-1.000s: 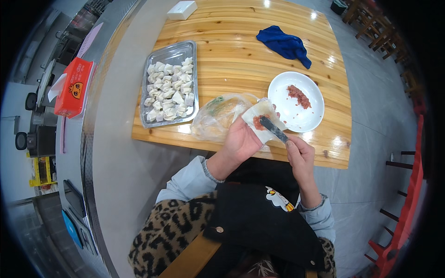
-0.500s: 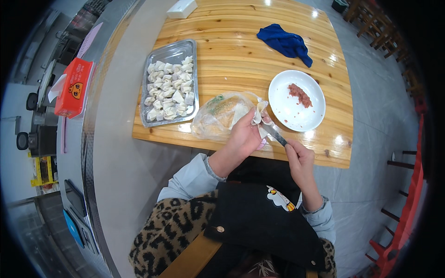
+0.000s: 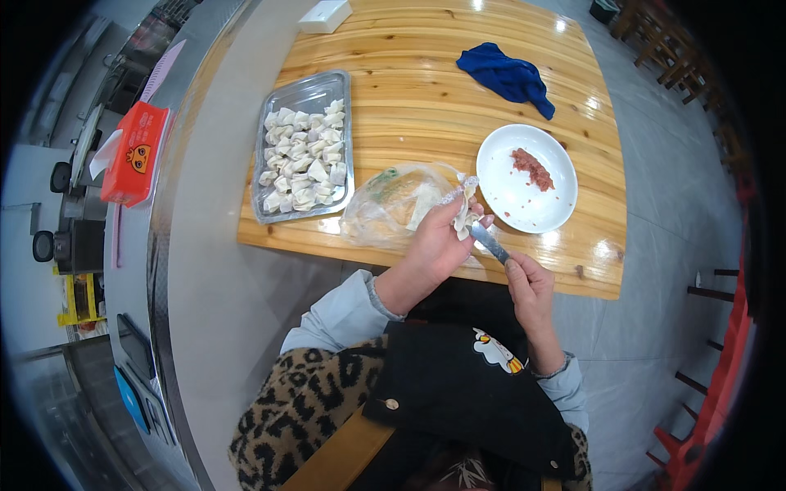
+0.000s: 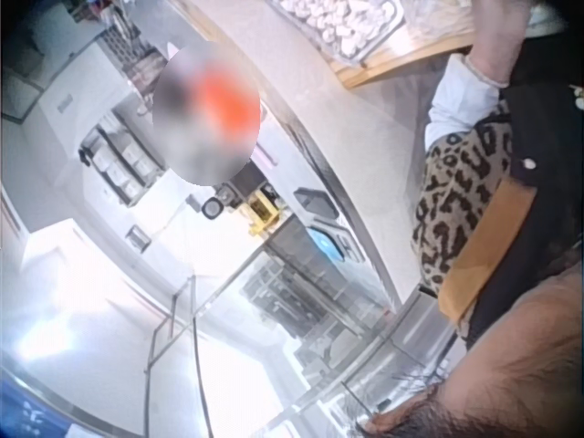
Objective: The person repeatedly scoops minced meat onto square dumpling wrappers, folds them, and places the finished dumplings onto a metal tray. The process is continuous and repetitive throughout the clip.
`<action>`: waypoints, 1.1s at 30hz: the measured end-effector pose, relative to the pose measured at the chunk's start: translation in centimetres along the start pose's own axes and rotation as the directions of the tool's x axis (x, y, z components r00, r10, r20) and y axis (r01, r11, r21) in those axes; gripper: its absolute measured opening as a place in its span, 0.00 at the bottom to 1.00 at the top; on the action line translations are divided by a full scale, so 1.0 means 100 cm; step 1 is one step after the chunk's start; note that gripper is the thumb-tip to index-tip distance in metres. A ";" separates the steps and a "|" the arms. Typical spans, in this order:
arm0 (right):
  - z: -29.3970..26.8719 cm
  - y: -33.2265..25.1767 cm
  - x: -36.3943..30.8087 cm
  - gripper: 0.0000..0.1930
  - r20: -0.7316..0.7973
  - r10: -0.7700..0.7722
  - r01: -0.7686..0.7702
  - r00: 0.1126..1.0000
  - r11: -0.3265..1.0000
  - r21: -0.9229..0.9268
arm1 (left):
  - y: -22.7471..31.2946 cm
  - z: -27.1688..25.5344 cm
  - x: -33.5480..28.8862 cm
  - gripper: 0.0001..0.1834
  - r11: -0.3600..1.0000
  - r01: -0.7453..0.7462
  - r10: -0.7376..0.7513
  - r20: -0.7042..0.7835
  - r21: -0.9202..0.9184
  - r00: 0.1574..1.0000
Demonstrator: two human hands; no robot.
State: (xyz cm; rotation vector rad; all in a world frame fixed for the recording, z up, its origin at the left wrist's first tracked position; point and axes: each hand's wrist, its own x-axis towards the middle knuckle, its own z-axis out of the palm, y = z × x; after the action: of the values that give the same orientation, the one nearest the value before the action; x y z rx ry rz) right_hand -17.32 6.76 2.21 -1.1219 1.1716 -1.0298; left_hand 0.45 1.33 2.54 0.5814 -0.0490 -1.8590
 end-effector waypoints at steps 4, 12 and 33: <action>0.006 0.001 0.000 0.12 -0.075 0.057 -0.057 0.996 0.998 0.011 | -0.017 0.007 -0.008 0.09 0.950 -0.226 0.207 0.109 0.214 0.972; 0.010 -0.012 -0.003 0.13 -0.039 0.044 -0.043 0.998 0.999 0.029 | -0.018 -0.002 -0.003 0.09 0.505 -0.506 0.435 0.300 0.699 0.849; 0.010 -0.008 -0.002 0.12 0.029 0.004 -0.002 1.000 0.999 -0.049 | 0.000 0.011 -0.006 0.10 0.275 -0.646 0.656 0.353 0.712 0.667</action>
State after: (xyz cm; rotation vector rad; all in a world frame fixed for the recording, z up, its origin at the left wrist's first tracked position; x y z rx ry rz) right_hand -16.34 6.94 3.03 -1.1691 1.1804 -0.9840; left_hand 0.19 1.63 3.76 0.9992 -1.0492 -0.8831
